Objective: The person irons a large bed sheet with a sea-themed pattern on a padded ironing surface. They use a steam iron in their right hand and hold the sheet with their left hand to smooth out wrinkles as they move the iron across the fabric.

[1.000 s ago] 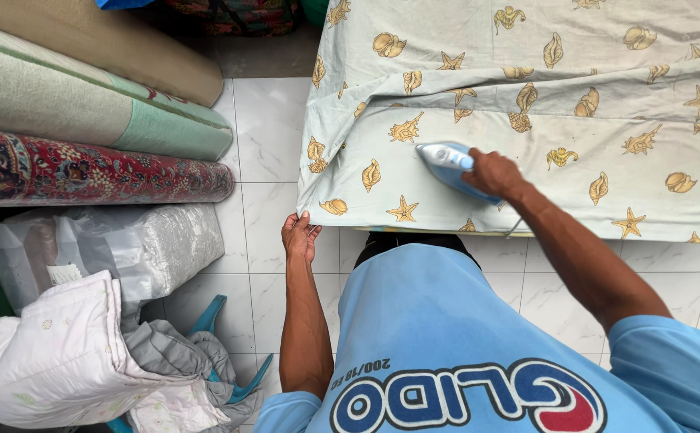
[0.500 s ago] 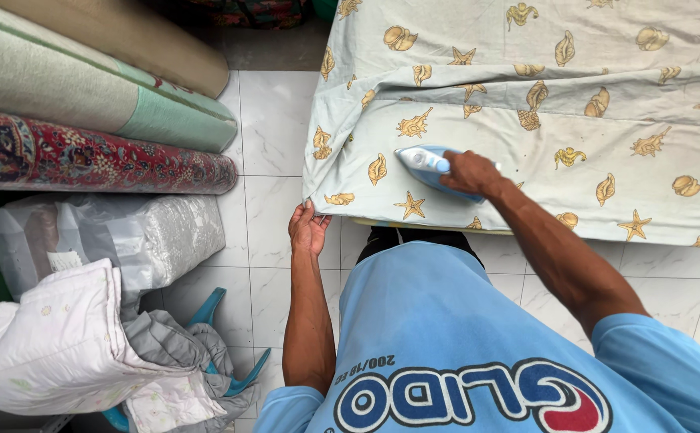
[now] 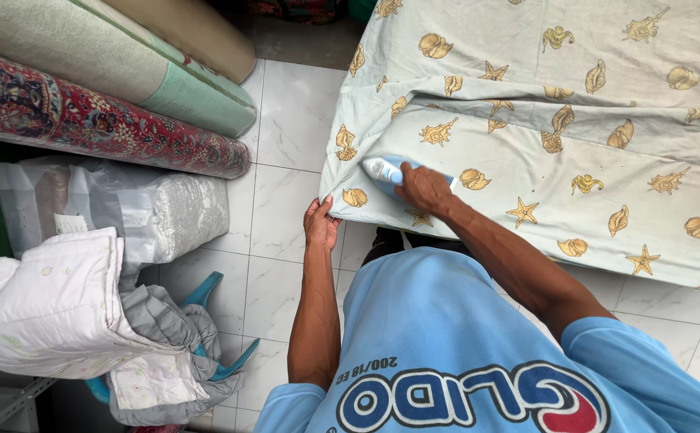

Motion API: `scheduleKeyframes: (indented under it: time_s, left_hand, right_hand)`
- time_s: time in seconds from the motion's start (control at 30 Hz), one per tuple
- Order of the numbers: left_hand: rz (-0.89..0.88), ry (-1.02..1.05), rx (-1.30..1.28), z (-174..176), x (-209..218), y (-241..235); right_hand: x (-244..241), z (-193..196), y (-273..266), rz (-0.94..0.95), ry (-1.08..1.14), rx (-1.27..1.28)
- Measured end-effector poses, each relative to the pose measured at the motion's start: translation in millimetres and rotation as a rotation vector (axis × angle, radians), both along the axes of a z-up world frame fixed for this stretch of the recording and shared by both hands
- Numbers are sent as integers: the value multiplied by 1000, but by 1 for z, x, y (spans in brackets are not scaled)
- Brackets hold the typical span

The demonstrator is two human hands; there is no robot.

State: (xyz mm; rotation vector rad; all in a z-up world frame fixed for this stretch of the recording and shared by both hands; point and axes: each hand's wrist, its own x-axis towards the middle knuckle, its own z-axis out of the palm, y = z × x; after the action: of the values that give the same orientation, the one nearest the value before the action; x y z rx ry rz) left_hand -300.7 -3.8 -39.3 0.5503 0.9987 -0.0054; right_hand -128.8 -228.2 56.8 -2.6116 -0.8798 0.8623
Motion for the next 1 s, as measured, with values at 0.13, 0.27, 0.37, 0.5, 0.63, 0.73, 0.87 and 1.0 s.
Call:
scheduleKeyframes:
  time_s: [0.13,0.27,0.37,0.5,0.63,0.73,0.87,1.0]
  left_hand:
    - [41,-17,14,-4,-6,4]
    - [81,-56,-26,-5,-2,1]
    - [117,-30,-42,-4,5,0]
    - [145,-37,-18,-6,11,-2]
    - [157,2,-7,-11,15,4]
    - [154,18,0,-17,14,7]
    - [154,24,3,-24,12,9]
    - [187,42,5,-24,12,9]
  right_hand:
    - [37,-3,7,-183,46,-25]
    - [34,0,7,-200,147,-31]
    - [9,3,5,-167,124,-29]
    - [6,5,-16,-303,116,-37]
    - [35,0,-69,-612,124,-89]
    - [40,-4,-131,-784,106,-122]
    - [37,-11,-211,-989,83,-149]
    - [38,-9,-268,-1015,-35,-162]
